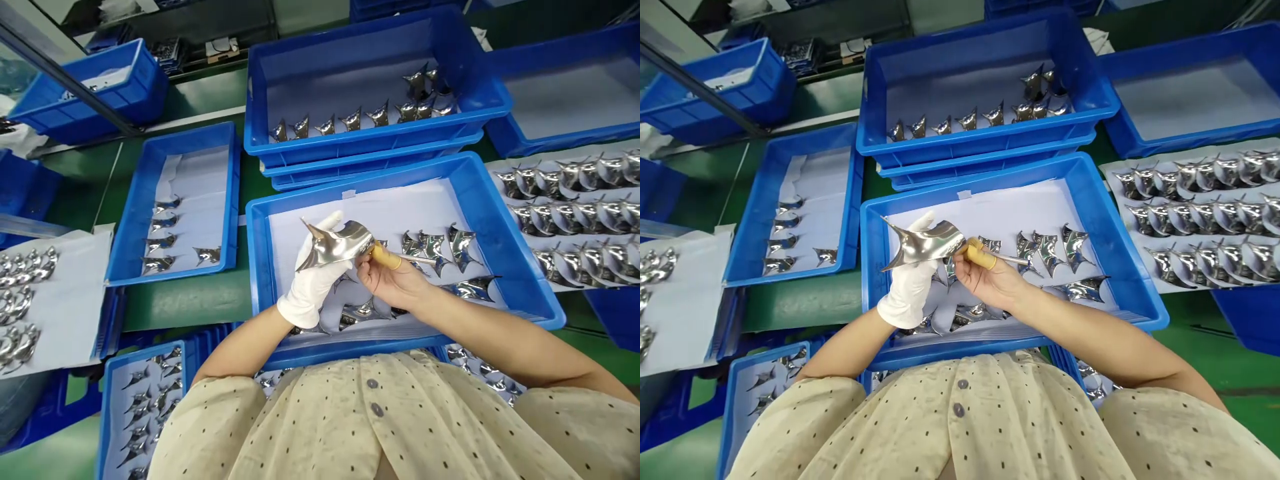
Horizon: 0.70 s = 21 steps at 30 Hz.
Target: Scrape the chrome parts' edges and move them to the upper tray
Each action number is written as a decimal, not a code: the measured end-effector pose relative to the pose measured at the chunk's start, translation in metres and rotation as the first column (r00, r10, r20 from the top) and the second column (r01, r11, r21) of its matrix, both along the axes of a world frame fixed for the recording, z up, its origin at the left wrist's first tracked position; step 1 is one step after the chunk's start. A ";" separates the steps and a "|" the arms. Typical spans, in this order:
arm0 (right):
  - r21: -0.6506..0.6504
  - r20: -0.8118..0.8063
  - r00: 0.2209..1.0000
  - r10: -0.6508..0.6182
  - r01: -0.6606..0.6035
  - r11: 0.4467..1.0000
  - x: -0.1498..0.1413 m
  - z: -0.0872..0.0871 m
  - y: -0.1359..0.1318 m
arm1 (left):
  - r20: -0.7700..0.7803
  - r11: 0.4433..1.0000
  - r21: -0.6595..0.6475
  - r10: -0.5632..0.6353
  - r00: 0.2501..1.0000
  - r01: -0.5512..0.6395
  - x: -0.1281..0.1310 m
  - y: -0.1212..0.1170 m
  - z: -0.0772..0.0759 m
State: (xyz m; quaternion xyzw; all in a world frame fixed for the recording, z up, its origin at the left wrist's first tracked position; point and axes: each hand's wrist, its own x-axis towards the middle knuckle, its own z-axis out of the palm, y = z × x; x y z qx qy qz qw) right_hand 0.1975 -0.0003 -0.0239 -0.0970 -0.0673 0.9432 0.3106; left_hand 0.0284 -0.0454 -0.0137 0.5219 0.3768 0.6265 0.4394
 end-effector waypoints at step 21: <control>0.782 0.312 0.814 -0.490 0.072 0.619 0.003 0.027 0.016 | -0.617 0.999 -0.020 0.008 0.787 -0.026 -0.015 0.005 0.004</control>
